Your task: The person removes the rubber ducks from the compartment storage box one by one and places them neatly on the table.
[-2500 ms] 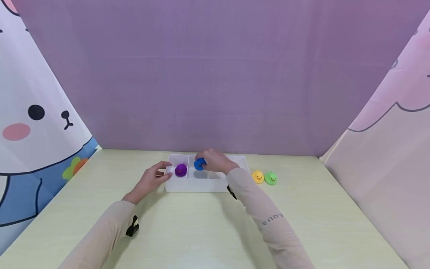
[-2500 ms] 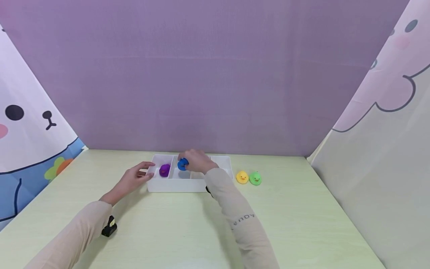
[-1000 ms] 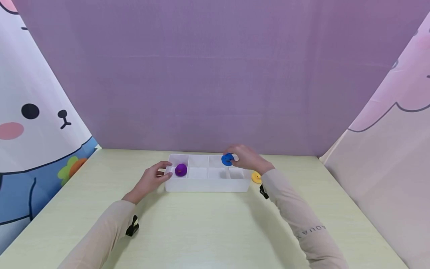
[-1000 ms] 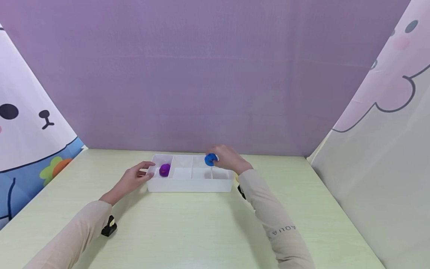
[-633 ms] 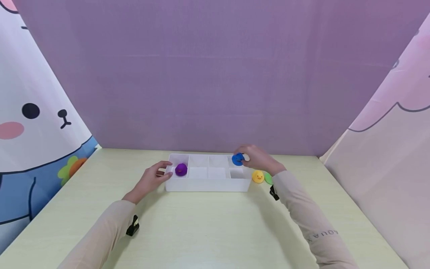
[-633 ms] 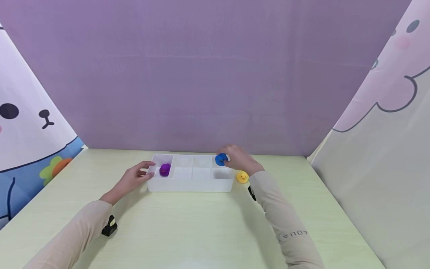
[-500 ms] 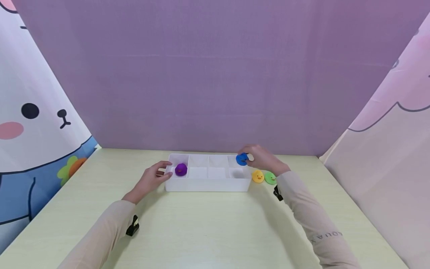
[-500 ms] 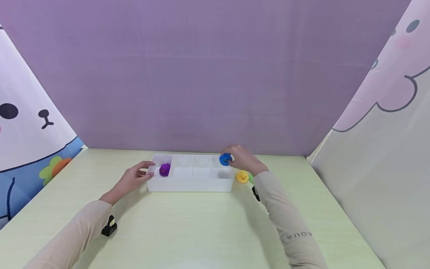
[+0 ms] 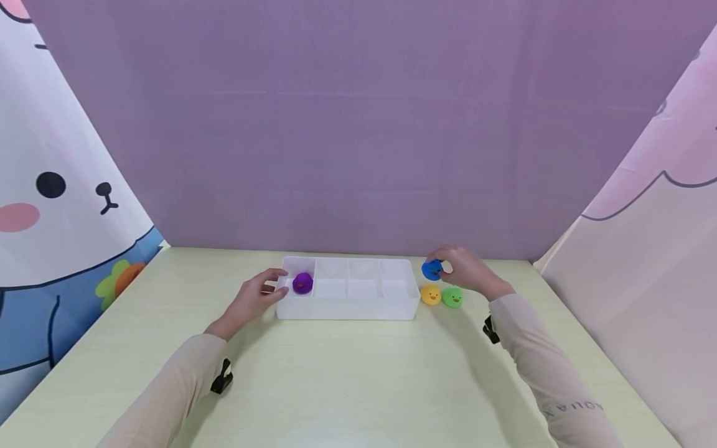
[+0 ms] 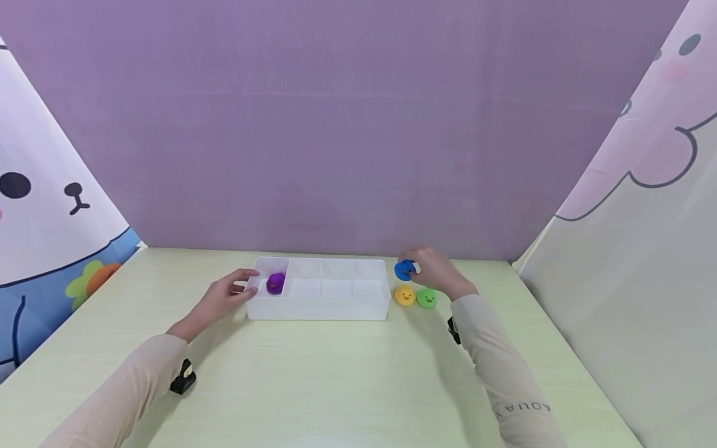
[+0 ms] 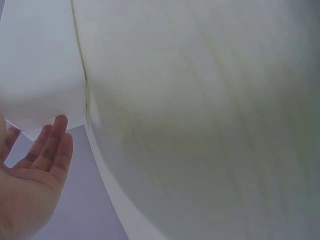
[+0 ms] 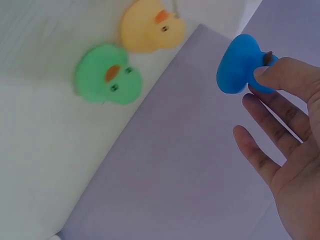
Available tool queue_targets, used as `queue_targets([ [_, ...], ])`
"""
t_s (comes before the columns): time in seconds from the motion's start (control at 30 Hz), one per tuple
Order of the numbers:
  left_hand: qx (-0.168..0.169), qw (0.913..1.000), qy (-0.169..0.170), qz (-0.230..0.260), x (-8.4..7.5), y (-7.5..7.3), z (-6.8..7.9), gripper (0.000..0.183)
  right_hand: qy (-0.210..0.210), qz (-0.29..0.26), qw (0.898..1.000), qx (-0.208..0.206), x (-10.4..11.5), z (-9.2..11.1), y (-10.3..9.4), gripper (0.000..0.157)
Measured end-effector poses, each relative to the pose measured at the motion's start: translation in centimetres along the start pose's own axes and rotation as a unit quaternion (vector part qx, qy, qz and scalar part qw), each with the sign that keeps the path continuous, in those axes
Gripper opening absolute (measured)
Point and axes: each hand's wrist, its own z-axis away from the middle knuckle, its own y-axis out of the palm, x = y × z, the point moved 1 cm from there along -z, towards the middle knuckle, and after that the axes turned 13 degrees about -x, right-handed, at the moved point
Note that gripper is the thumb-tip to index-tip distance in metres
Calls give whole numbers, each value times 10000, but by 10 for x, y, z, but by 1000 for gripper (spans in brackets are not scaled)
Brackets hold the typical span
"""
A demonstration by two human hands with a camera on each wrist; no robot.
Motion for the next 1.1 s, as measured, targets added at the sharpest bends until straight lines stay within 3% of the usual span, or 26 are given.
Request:
queue_targets([
  [0.6,13,10000,32,48,-3,-2,2,41,418,75,9991,-35,-38,42,-12,26],
  [0.83,-66,9993,343,122,-4,-4,4,45,379,137,9991,-152,-50,54,-12,27],
  [1.1,-28,10000,46,51,-2,-1,1,40,385,133,9991,-127,-61,66,-11,28],
])
